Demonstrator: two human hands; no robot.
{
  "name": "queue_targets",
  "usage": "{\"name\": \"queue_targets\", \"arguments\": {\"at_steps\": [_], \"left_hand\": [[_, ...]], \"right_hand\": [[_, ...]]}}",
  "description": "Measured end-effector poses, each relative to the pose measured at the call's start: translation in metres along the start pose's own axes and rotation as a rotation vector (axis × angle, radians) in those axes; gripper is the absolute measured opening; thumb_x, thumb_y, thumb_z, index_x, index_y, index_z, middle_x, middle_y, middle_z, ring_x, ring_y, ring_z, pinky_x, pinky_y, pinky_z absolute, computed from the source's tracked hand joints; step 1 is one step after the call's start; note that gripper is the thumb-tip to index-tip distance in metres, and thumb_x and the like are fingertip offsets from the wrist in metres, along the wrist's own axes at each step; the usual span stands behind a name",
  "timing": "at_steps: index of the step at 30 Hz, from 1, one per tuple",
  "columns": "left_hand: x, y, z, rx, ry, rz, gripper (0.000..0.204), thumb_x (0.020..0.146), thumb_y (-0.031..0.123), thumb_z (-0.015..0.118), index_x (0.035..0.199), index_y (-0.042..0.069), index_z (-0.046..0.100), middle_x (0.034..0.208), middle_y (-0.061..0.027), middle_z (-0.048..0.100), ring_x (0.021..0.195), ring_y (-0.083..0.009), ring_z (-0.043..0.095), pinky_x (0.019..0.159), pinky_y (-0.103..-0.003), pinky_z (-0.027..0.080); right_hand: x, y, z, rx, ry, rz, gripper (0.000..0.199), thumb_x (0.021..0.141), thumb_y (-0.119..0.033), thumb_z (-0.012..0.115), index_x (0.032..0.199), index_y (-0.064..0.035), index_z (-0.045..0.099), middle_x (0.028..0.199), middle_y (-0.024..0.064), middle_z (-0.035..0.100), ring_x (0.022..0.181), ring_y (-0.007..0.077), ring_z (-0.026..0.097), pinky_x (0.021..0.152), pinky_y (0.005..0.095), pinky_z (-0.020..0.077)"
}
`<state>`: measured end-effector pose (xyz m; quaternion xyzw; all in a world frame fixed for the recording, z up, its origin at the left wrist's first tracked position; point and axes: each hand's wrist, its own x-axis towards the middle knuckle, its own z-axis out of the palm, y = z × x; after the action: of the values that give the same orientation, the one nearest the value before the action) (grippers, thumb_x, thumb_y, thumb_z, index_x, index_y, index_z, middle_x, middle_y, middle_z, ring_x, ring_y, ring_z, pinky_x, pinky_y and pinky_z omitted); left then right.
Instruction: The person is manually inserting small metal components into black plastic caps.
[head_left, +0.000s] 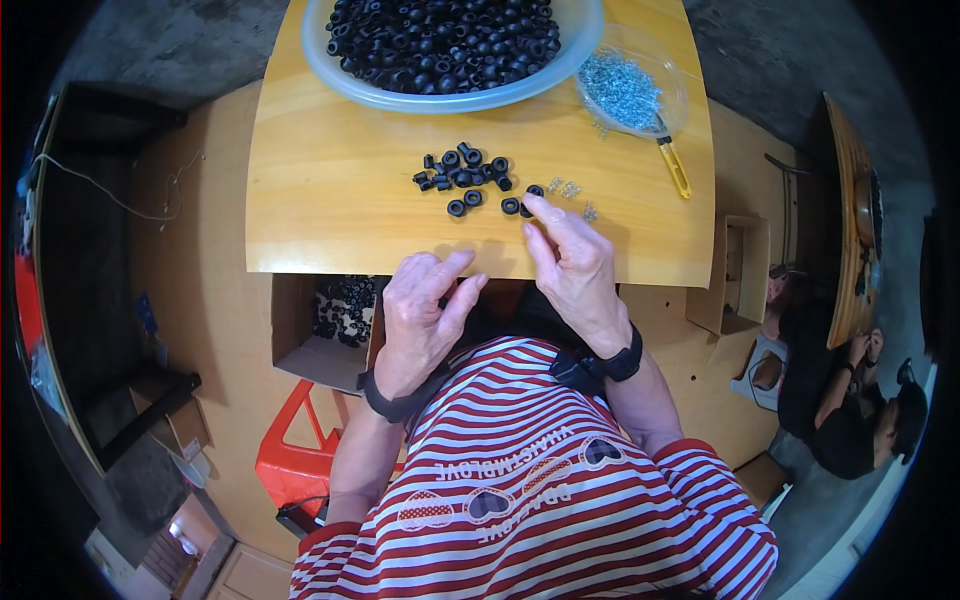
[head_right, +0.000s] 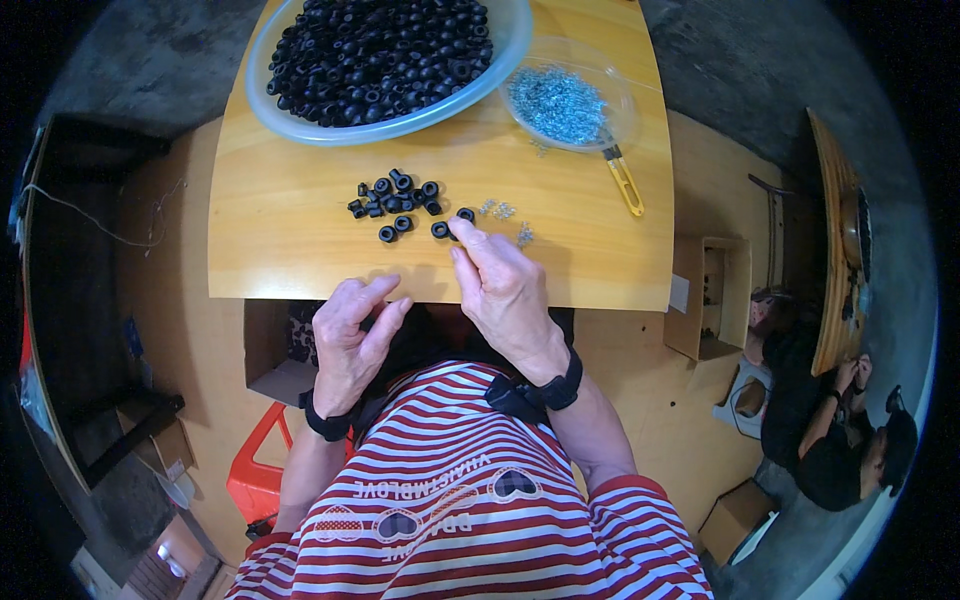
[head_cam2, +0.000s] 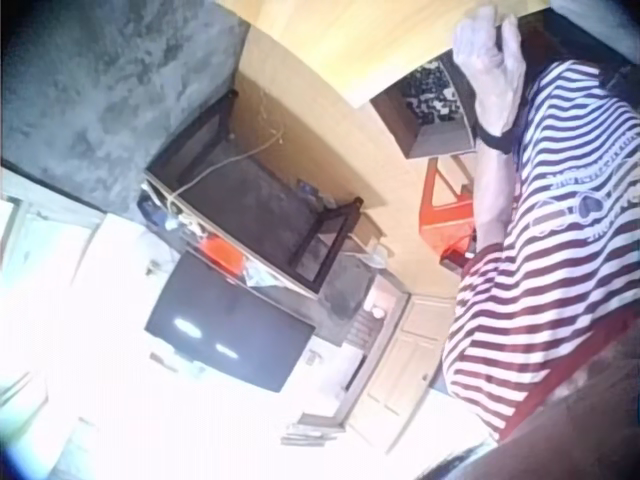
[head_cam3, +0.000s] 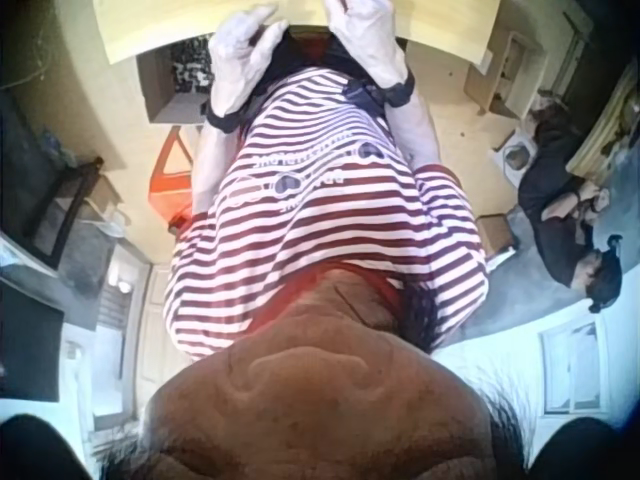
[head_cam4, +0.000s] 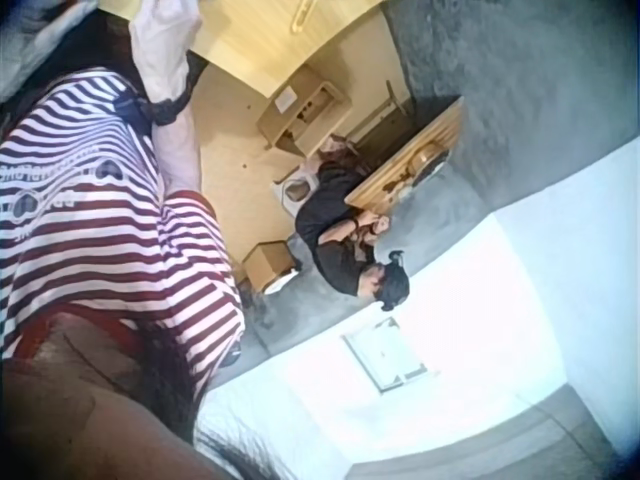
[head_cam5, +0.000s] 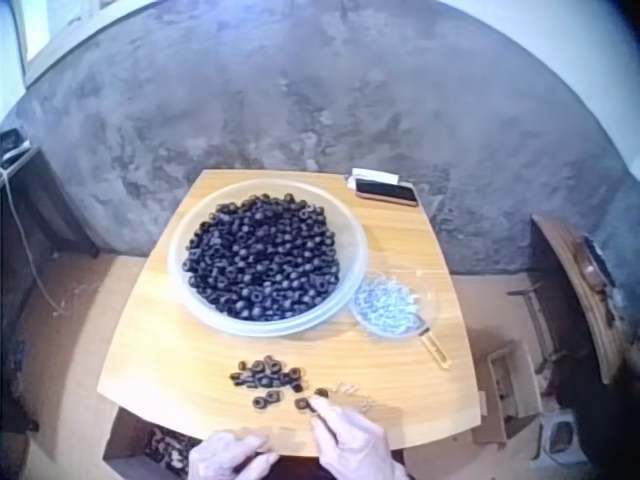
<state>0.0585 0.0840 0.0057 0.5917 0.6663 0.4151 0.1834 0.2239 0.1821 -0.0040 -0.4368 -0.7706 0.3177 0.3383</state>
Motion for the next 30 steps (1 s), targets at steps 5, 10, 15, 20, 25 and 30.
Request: {"name": "queue_targets", "arguments": {"at_steps": [5,10,15,20,25,30], "left_hand": [[0.004,0.002,0.003,0.022,-0.032,0.030,0.022,0.078,0.007,0.076,0.098,0.003,0.069,0.066,-0.0084,0.054,0.062,-0.0217,0.054,0.058,-0.033,0.044],[0.004,0.002,0.003,0.007,-0.032,0.032,0.022,0.078,0.007,0.076,0.099,0.003,0.068,0.066,-0.0085,0.055,0.062,-0.0216,0.054,0.058,-0.032,0.044],[0.002,0.006,0.007,-0.143,-0.021,-0.085,0.027,0.079,0.004,0.075,0.105,0.002,0.068,0.072,-0.0076,0.061,0.068,-0.0172,0.058,0.063,-0.029,0.047],[0.002,0.007,0.008,-0.520,-0.083,-0.165,0.030,0.083,-0.002,0.069,0.113,-0.001,0.066,0.096,-0.0101,0.069,0.086,-0.0155,0.065,0.080,-0.026,0.051],[0.003,0.010,0.008,-0.694,-0.128,-0.207,0.034,0.084,-0.005,0.069,0.117,-0.003,0.064,0.103,-0.0110,0.068,0.093,-0.0154,0.065,0.086,-0.027,0.051],[-0.001,0.010,0.010,-0.927,-0.108,-0.300,0.034,0.083,-0.006,0.069,0.116,-0.003,0.065,0.103,-0.0102,0.068,0.094,-0.0142,0.065,0.087,-0.027,0.051]], "right_hand": [[-0.001,-0.001,-0.002,-0.075,-0.049,-0.036,0.026,0.080,-0.003,0.069,0.105,-0.0039,0.062,0.079,0.0144,0.063,0.068,0.0315,0.065,0.059,0.0394,0.0509],[-0.001,-0.005,-0.003,-0.092,-0.044,-0.024,0.023,0.080,0.001,0.070,0.102,-0.0018,0.061,0.067,0.0101,0.058,0.055,0.0208,0.058,0.051,0.0316,0.0453],[-0.009,-0.004,-0.006,0.084,-0.095,0.061,0.023,0.081,-0.001,0.070,0.101,-0.0043,0.059,0.068,0.0095,0.059,0.054,0.0216,0.060,0.049,0.0317,0.0457],[-0.017,-0.014,-0.011,0.392,-0.056,0.002,0.024,0.083,0.000,0.071,0.104,-0.0049,0.060,0.065,-0.0005,0.056,0.053,0.0047,0.050,0.046,0.0217,0.0395],[-0.019,-0.015,-0.010,0.432,-0.126,-0.054,0.026,0.082,0.002,0.072,0.104,-0.0053,0.060,0.066,0.0001,0.056,0.053,0.0052,0.052,0.046,0.0214,0.0404],[-0.020,-0.017,-0.010,0.430,-0.172,-0.076,0.029,0.079,0.005,0.072,0.103,-0.0063,0.061,0.067,0.0011,0.057,0.054,0.0072,0.054,0.047,0.0228,0.0426]]}}
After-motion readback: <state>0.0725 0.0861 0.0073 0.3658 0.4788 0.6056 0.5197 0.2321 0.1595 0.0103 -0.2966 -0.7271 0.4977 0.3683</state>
